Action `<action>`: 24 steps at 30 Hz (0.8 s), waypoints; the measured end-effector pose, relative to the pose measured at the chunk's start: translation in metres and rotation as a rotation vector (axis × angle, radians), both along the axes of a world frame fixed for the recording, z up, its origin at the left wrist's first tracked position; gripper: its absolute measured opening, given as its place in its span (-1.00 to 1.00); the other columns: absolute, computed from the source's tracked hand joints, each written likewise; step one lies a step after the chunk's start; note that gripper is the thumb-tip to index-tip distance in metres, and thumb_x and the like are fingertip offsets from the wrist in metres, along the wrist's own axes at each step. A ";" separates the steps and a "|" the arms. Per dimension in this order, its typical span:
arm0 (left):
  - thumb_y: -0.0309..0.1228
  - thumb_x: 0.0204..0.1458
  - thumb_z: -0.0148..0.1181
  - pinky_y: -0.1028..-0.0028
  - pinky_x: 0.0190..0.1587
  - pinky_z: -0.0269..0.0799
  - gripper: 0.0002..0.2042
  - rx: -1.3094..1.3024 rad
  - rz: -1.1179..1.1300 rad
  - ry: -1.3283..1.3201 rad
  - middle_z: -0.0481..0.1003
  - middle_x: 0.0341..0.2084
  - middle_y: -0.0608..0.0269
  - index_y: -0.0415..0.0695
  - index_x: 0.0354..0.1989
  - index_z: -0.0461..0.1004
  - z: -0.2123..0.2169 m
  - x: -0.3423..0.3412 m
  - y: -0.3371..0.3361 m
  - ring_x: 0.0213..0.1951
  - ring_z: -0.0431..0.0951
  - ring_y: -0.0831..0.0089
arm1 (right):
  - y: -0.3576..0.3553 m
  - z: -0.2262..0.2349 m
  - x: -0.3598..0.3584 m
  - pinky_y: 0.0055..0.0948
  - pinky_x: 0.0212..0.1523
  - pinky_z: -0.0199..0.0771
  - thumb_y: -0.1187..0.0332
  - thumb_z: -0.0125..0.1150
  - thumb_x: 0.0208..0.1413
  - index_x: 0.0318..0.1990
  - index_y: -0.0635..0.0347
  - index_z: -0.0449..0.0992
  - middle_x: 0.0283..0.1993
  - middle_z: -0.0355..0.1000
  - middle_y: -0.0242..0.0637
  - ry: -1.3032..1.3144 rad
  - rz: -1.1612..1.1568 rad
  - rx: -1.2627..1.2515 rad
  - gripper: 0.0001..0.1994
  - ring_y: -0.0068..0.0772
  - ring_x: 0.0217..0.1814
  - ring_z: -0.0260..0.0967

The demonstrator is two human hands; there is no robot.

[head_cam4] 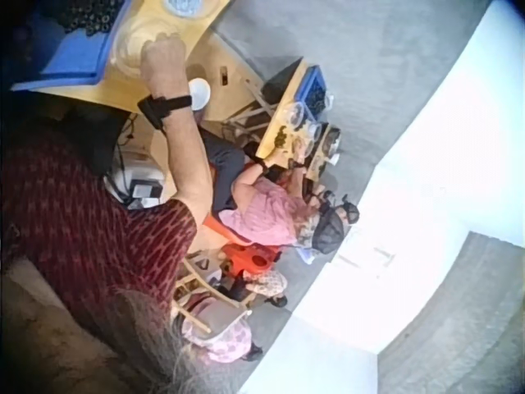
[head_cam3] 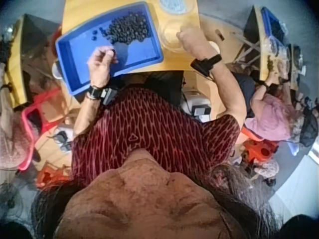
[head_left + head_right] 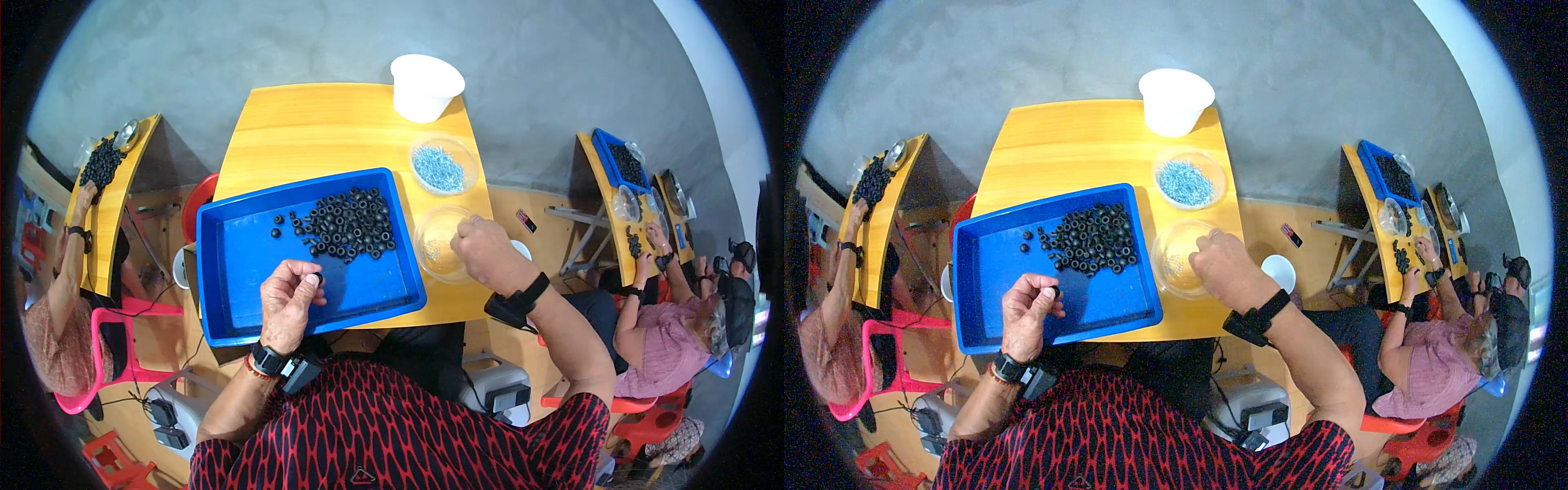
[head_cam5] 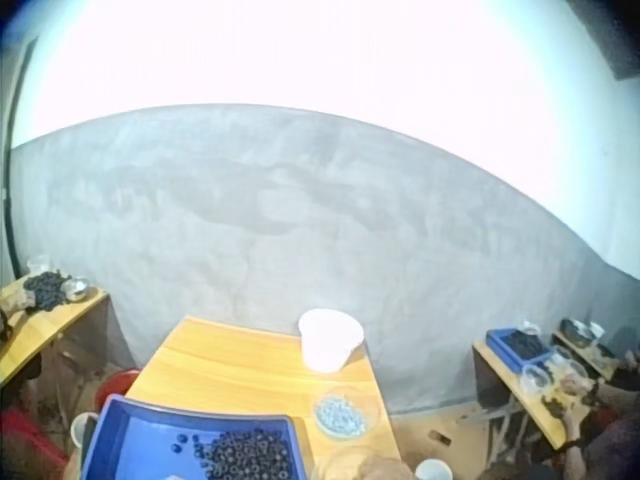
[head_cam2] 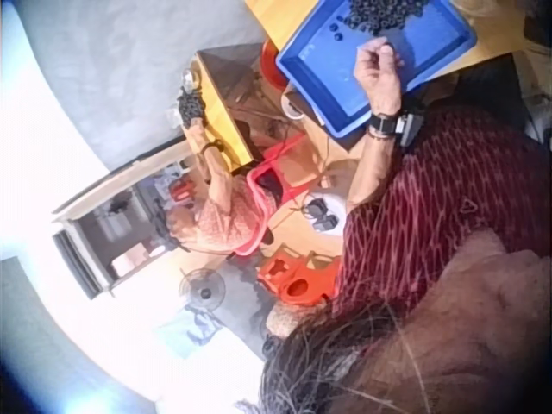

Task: Sorting small black gaskets and assembling them with metal pins.

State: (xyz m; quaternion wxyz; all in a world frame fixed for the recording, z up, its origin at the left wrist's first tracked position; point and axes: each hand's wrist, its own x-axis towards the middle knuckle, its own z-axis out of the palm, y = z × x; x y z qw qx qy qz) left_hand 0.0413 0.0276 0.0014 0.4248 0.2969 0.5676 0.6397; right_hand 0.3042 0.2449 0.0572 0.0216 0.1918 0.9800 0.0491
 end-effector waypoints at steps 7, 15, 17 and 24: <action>-0.51 0.21 0.11 0.55 -0.34 0.52 -0.91 -0.023 0.002 -0.029 0.51 -0.40 0.29 -0.23 -0.17 0.47 0.002 0.001 0.001 -0.41 0.50 0.61 | 0.007 -0.010 -0.005 -0.18 -0.21 0.46 0.45 0.15 -0.04 -0.44 0.16 0.58 -0.36 0.51 -0.11 -0.152 0.092 -0.007 -0.92 -0.10 -0.22 0.50; -0.46 0.20 0.15 0.49 -0.34 0.55 -0.87 -0.024 -0.026 -0.044 0.53 -0.39 0.25 -0.23 -0.16 0.47 0.000 -0.001 0.000 -0.41 0.52 0.56 | 0.025 -0.020 -0.007 -0.12 -0.12 0.45 0.49 0.11 -0.05 -0.36 0.25 0.51 -0.29 0.50 -0.01 -0.213 0.046 -0.197 -0.90 0.05 -0.17 0.47; -0.47 0.20 0.14 0.49 -0.34 0.55 -0.88 -0.029 -0.021 -0.047 0.53 -0.38 0.24 -0.24 -0.15 0.47 0.002 -0.001 0.001 -0.41 0.52 0.55 | 0.025 -0.017 -0.009 -0.12 -0.12 0.45 0.50 0.09 -0.03 -0.35 0.26 0.51 -0.27 0.49 0.00 -0.213 0.055 -0.200 -0.90 0.06 -0.15 0.47; -0.50 0.19 0.13 0.48 -0.34 0.55 -0.87 -0.019 -0.017 -0.067 0.54 -0.38 0.23 -0.26 -0.14 0.47 0.003 -0.001 0.000 -0.41 0.53 0.53 | 0.028 -0.020 -0.011 -0.11 -0.08 0.45 0.51 0.03 0.03 -0.32 0.32 0.49 -0.24 0.48 0.06 -0.148 -0.050 -0.287 -0.88 0.13 -0.11 0.45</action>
